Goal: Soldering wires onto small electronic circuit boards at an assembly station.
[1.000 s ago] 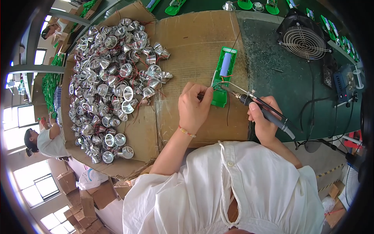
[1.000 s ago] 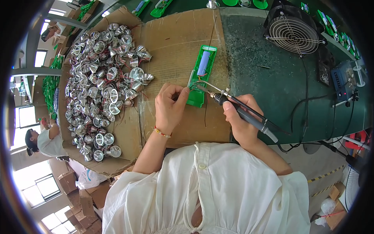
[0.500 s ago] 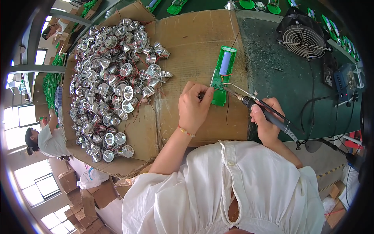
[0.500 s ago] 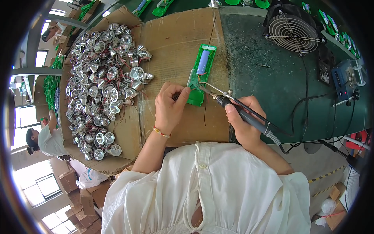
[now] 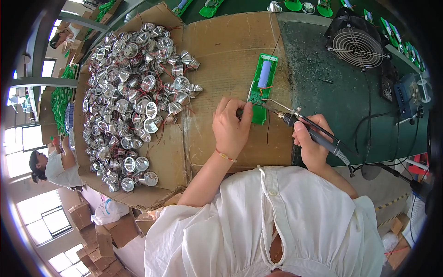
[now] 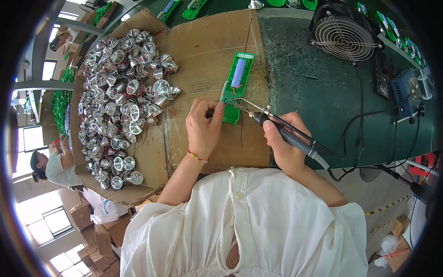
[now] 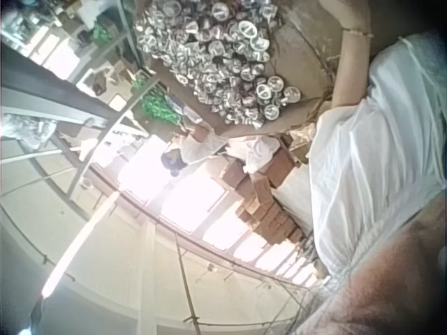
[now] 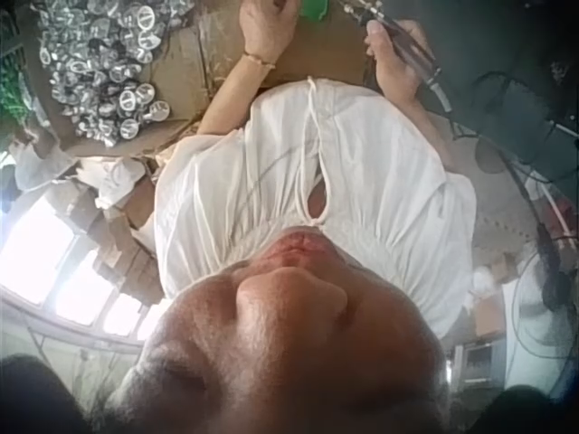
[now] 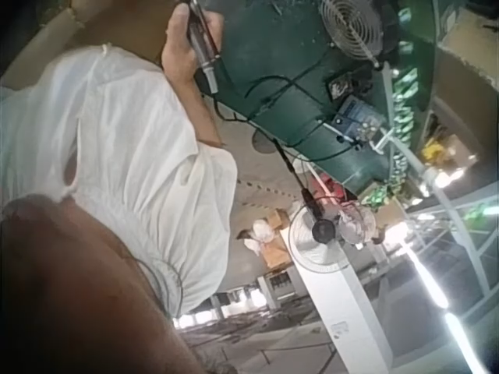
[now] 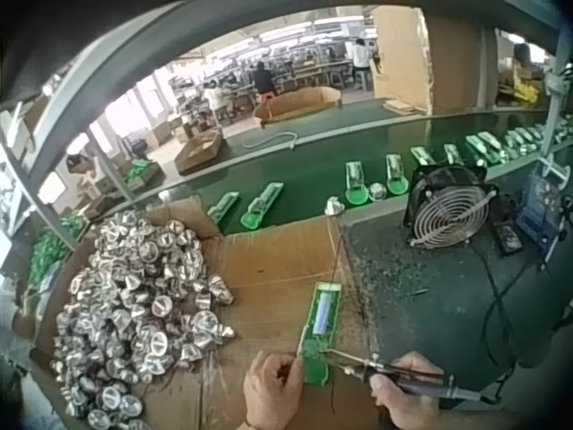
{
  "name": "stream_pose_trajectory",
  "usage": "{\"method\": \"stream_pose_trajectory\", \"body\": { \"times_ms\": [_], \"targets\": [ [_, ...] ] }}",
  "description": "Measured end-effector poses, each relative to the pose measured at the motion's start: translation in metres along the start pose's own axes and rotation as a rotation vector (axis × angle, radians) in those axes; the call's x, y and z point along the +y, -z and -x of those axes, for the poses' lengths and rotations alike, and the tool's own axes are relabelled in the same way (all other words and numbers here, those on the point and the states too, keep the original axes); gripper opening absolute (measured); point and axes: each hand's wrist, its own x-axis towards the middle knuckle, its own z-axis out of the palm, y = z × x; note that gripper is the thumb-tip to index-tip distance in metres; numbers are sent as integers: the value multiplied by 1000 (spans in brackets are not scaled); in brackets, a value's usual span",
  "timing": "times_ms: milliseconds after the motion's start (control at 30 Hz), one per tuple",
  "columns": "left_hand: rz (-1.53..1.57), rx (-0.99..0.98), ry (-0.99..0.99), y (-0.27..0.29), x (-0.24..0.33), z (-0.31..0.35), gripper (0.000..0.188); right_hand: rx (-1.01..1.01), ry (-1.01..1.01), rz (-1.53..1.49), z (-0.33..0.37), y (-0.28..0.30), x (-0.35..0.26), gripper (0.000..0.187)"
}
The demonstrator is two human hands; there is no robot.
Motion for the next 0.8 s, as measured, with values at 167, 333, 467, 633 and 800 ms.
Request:
{"method": "stream_pose_trajectory", "body": {
  "times_ms": [167, 333, 467, 633, 800],
  "targets": [
    [-17, 11, -1, 0, 1, 1, 17, 54, -3, -37, 2, 2, -2, 15],
    [-13, 5, 7, -2, 1, 0, 17, 46, -12, -32, 2, 5, 2, 16],
    [-6, 5, 8, 0, 1, -1, 17, 65, -3, -52, 1, 6, 2, 16],
    [77, -137, 134, 19, 11, -6, 14, 118, 78, -77, -8, 14, 0, 15],
    [205, -311, 330, 33, 8, -19, 18, 196, 70, -53, -19, 34, 6, 13]
  ]
}}
